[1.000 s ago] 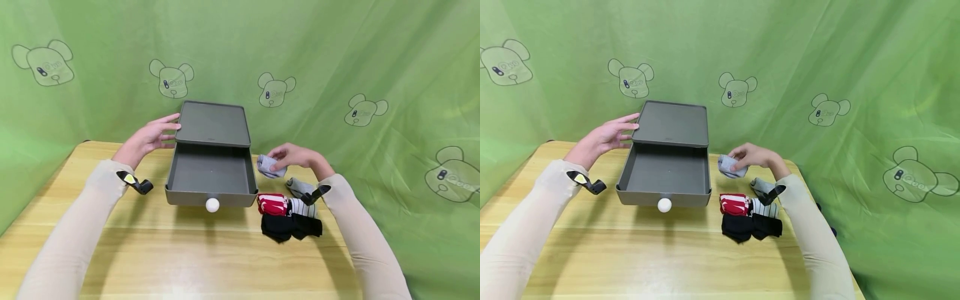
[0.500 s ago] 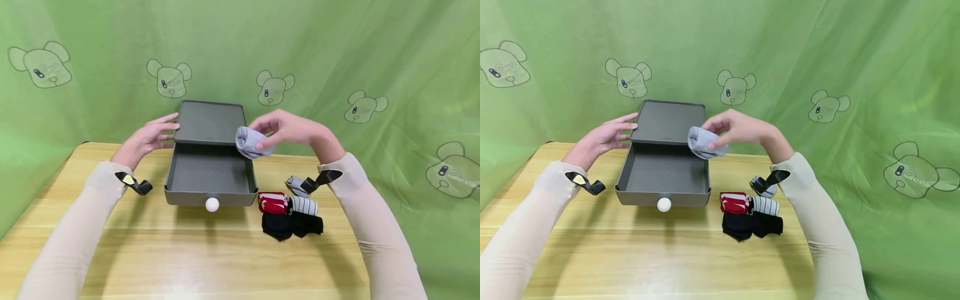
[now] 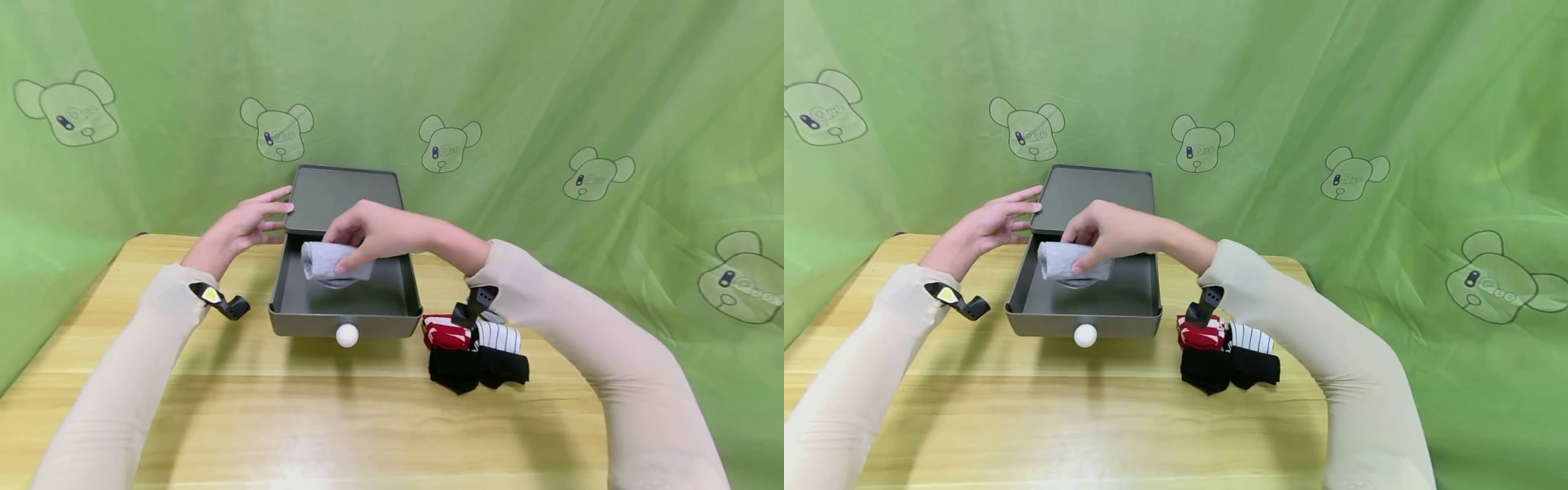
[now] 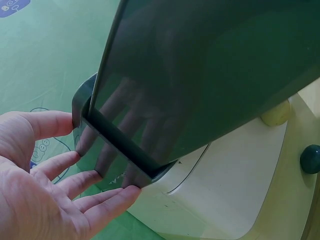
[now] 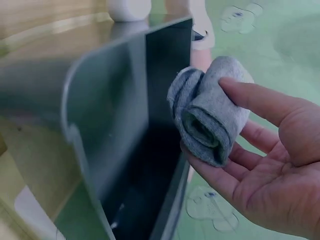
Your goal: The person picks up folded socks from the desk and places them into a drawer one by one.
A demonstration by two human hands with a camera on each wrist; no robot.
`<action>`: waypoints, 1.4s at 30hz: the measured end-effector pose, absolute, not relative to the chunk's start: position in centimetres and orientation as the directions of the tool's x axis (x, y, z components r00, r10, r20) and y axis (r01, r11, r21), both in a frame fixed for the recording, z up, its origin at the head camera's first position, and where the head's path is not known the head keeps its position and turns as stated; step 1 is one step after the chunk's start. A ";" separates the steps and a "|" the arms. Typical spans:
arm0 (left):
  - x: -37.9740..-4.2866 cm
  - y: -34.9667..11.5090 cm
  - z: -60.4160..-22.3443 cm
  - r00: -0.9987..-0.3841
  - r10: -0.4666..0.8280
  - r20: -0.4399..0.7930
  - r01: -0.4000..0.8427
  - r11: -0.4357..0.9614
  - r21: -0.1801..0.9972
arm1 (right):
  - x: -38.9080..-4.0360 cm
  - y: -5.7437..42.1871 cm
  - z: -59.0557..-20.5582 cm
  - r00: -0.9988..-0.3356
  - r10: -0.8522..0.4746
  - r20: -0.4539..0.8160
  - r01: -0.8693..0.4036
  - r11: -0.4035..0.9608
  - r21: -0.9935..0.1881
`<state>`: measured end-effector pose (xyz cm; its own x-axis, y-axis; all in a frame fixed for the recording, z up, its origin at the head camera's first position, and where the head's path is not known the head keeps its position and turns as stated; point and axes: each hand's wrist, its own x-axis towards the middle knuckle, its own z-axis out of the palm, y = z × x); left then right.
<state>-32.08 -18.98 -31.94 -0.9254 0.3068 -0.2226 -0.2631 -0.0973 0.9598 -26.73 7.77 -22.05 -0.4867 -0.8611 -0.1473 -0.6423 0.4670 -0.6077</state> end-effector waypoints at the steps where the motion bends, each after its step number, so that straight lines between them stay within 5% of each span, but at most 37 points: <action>1: -32.1 -18.9 -32.0 -0.925 0.307 -0.223 -0.265 -0.100 0.959 | -26.6 7.4 -22.2 -0.484 -0.861 -0.156 -0.642 0.470 -0.605; 20: -32.1 -18.9 -32.1 -0.924 0.310 -0.224 -0.263 -0.092 0.960 | -26.3 3.2 -24.4 -0.492 -0.805 -0.332 -0.642 0.593 -0.486; 42: -31.9 -19.0 -31.7 -0.926 0.309 -0.217 -0.253 -0.083 0.964 | -26.3 2.3 -24.7 -0.501 -0.783 -0.369 -0.686 0.619 -0.382</action>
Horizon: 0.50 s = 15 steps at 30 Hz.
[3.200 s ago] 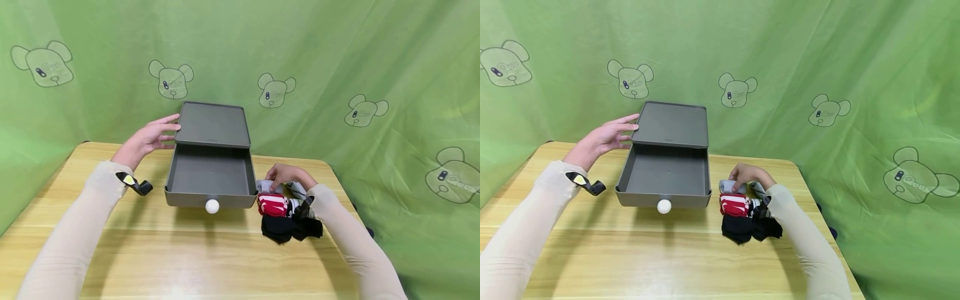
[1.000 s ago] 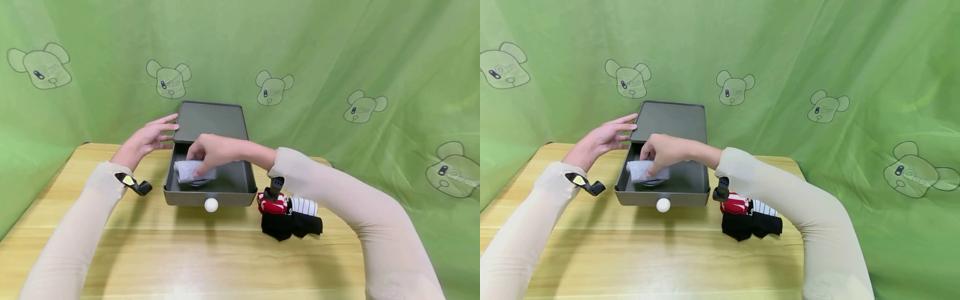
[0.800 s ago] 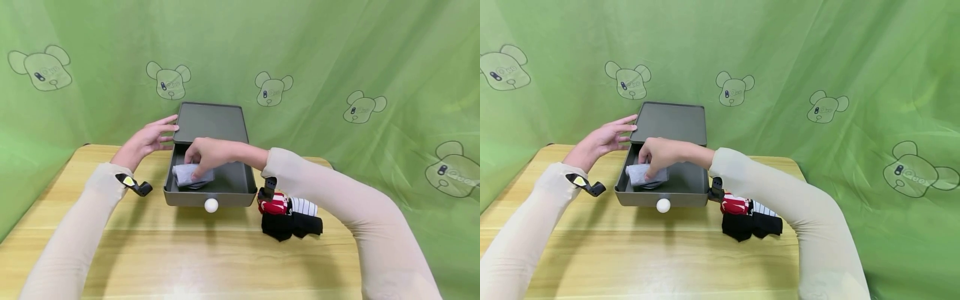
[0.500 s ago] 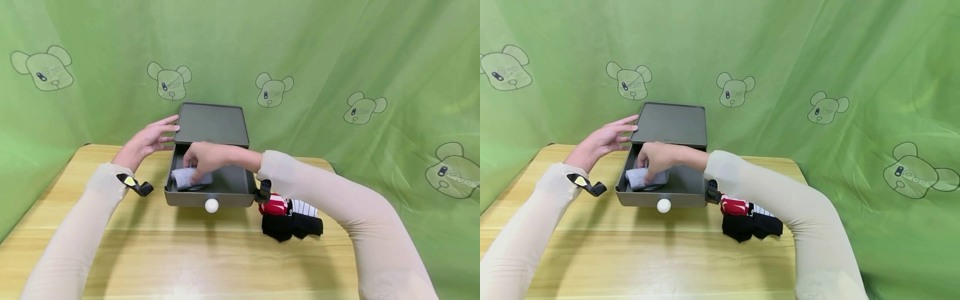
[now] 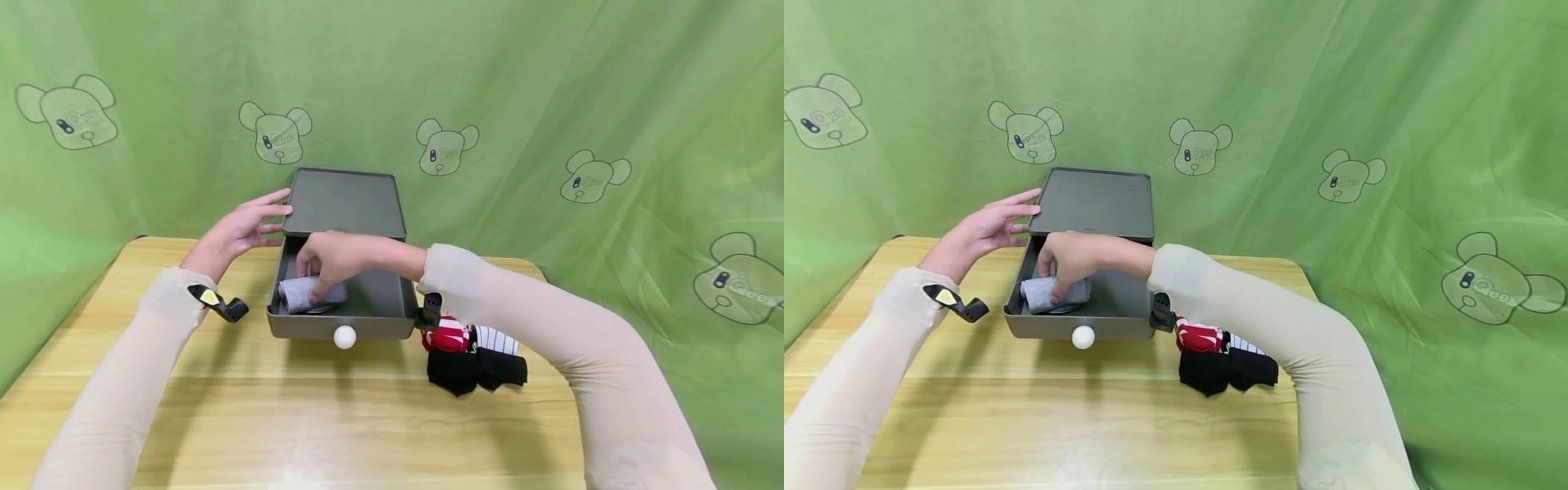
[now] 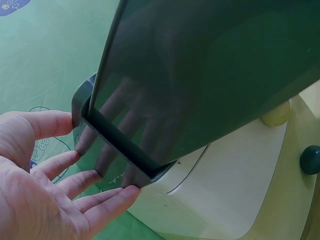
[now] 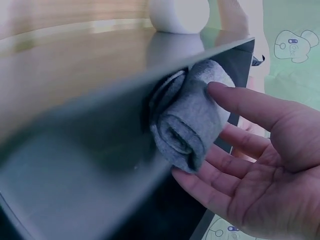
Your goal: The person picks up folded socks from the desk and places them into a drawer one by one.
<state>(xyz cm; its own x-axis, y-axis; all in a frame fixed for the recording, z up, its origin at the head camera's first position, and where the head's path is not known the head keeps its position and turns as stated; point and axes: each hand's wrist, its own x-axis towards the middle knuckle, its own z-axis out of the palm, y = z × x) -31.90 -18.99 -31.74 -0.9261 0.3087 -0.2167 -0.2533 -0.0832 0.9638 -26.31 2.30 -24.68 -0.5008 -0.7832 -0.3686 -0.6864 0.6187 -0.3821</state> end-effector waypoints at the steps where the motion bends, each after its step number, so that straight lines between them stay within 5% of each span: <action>1: -31.9 -19.0 -31.7 -0.927 0.308 -0.215 -0.250 -0.080 0.965 | -26.3 2.4 -24.6 -0.504 -0.780 -0.370 -0.685 0.622 -0.378; 15: -32.1 -18.9 -32.0 -0.921 0.321 -0.220 -0.262 -0.095 0.960 | -27.0 7.4 -22.3 -0.515 -0.786 -0.342 -0.653 0.618 -0.437</action>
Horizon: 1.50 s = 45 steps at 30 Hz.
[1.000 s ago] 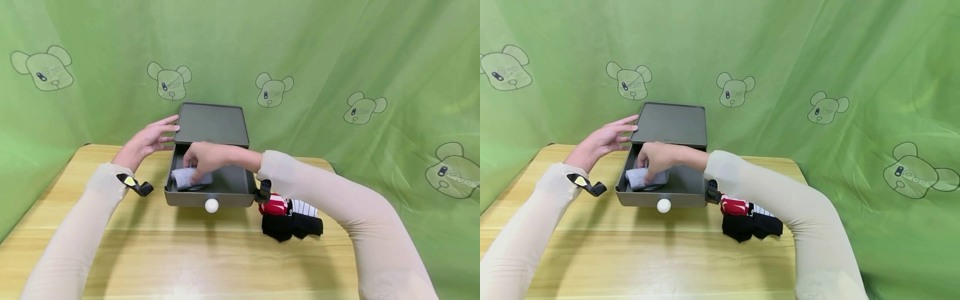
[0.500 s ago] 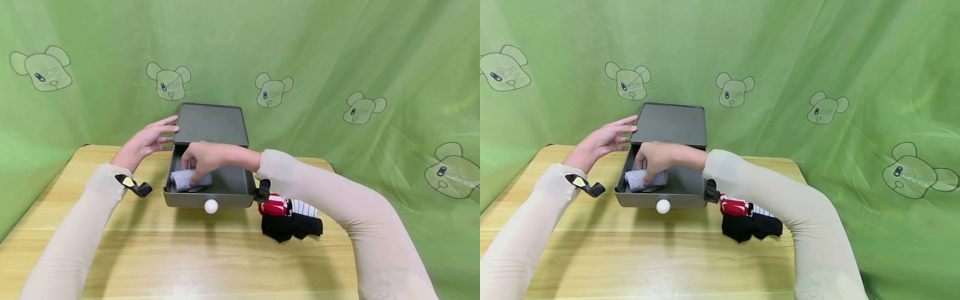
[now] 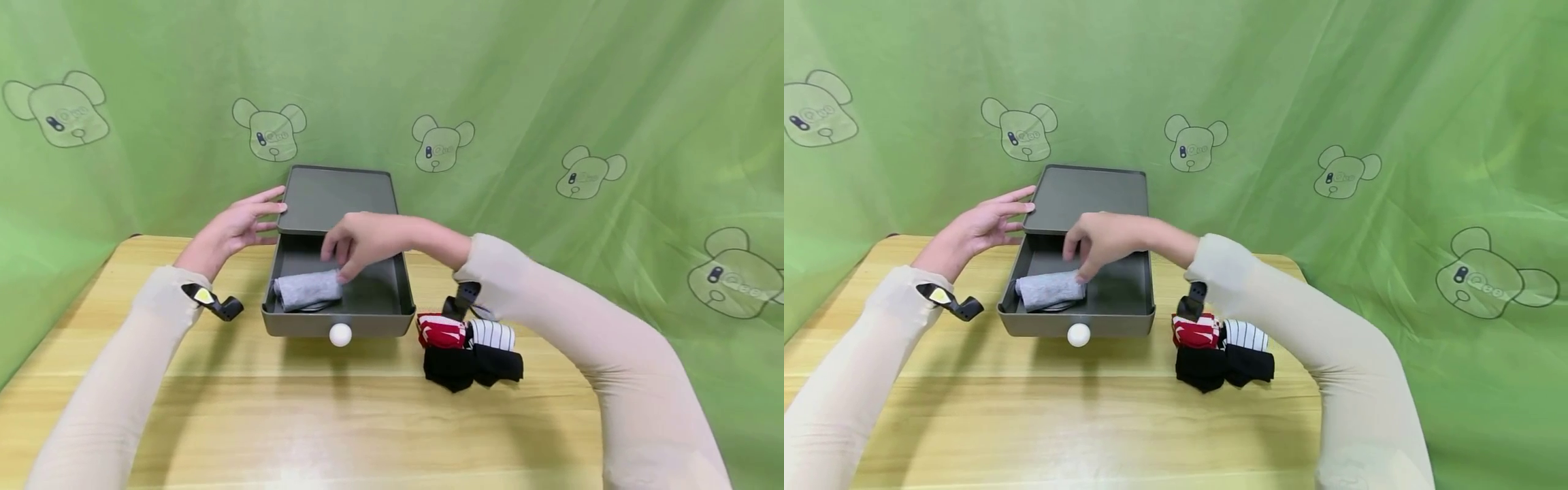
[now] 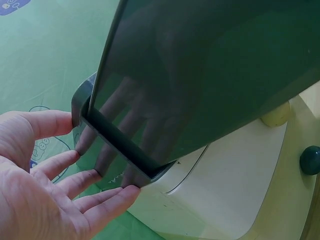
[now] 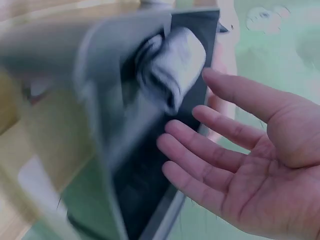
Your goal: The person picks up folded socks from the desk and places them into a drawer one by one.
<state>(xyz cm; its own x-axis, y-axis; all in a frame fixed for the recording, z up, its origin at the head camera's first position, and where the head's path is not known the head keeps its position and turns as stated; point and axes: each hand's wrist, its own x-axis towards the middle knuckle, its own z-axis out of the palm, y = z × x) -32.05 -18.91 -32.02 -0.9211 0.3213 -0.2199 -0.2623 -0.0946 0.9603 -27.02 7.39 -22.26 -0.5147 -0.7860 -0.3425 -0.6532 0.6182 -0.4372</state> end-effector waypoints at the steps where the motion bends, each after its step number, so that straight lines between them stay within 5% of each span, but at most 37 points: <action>1: -32.0 -18.9 -32.0 -0.921 0.321 -0.219 -0.261 -0.095 0.961 | -27.2 8.3 -22.1 -0.520 -0.784 -0.339 -0.640 0.621 -0.453; 19: -31.6 -18.9 -32.1 -0.923 0.324 -0.210 -0.255 -0.104 0.961 | -31.7 29.2 -23.8 -0.824 -0.485 -0.292 -0.266 0.787 -0.557; 29: -31.5 -18.5 -31.8 -0.925 0.317 -0.209 -0.249 -0.090 0.964 | -34.3 36.1 -31.4 -0.815 -0.388 -0.431 -0.116 0.837 -0.535; 37: -31.5 -18.4 -31.7 -0.927 0.311 -0.211 -0.252 -0.097 0.963 | -34.9 37.5 -36.5 -0.839 -0.292 -0.460 -0.079 0.901 -0.427; 45: -31.4 -18.4 -31.7 -0.927 0.307 -0.217 -0.255 -0.090 0.963 | -35.0 37.4 -38.5 -0.842 -0.272 -0.467 -0.046 0.897 -0.440</action>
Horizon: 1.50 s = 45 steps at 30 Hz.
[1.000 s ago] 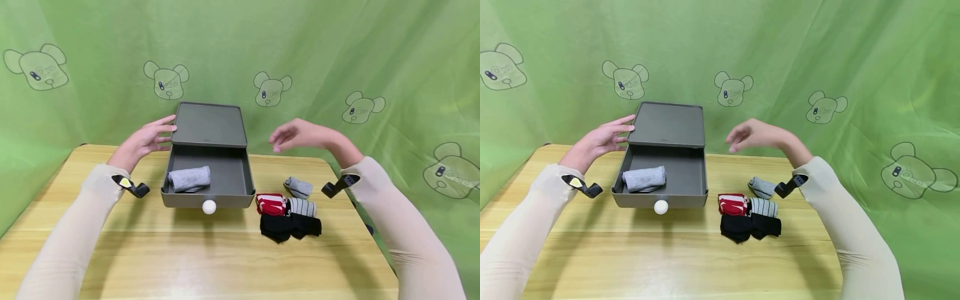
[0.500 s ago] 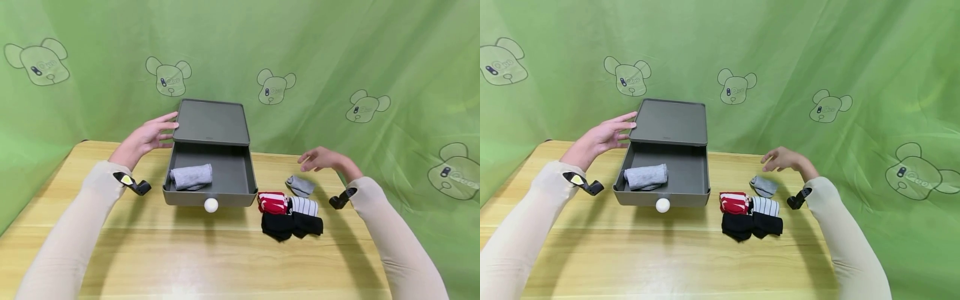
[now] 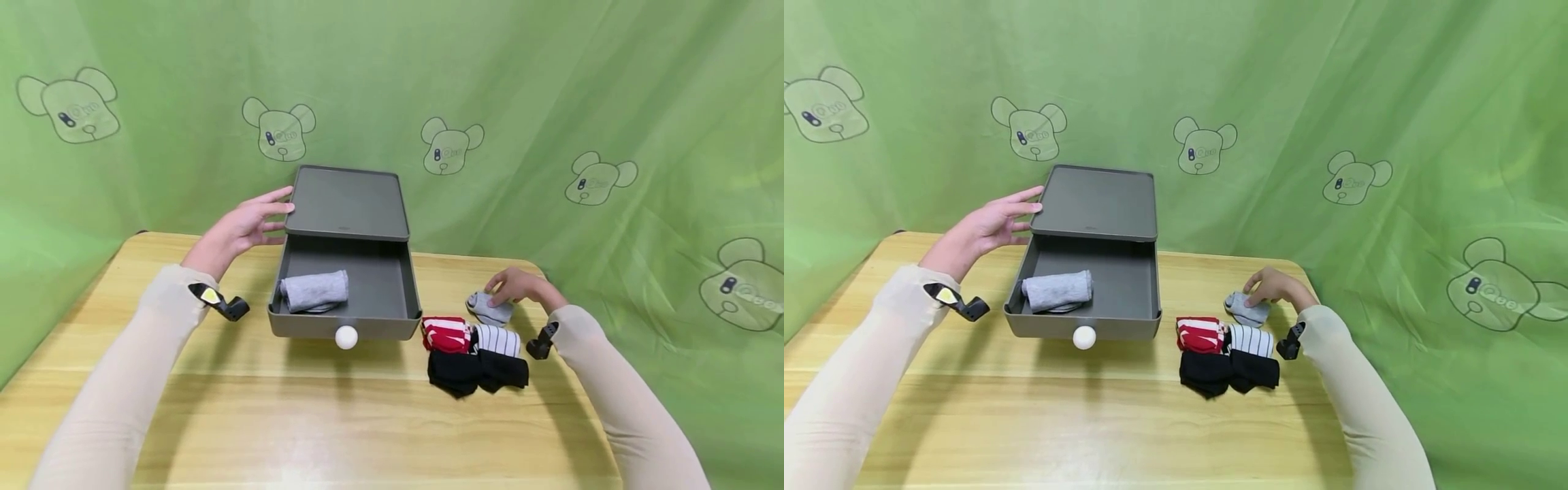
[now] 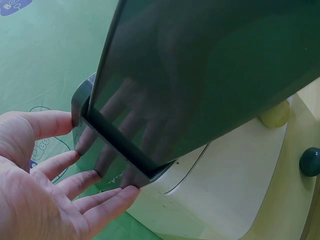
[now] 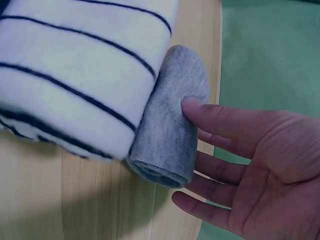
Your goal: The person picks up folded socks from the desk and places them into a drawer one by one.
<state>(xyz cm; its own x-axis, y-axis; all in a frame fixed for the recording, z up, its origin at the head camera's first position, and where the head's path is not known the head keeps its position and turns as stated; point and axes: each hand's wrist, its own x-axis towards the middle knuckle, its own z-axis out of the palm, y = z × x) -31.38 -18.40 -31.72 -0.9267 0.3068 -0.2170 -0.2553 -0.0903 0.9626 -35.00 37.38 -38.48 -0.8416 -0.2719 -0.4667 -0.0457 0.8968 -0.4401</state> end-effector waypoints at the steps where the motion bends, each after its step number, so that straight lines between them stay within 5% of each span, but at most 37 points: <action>1: -31.4 -18.4 -31.7 -0.927 0.307 -0.217 -0.256 -0.092 0.962 | -35.0 37.4 -38.6 -0.843 -0.268 -0.467 -0.042 0.897 -0.439; 28: -31.2 -18.5 -31.8 -0.926 0.309 -0.216 -0.251 -0.079 0.965 | -35.4 35.5 -38.9 -0.796 -0.377 -0.473 -0.086 0.844 -0.529; 45: -31.2 -18.5 -31.7 -0.924 0.315 -0.218 -0.257 -0.085 0.963 | -33.2 29.8 -25.8 -0.814 -0.494 -0.305 -0.297 0.806 -0.512</action>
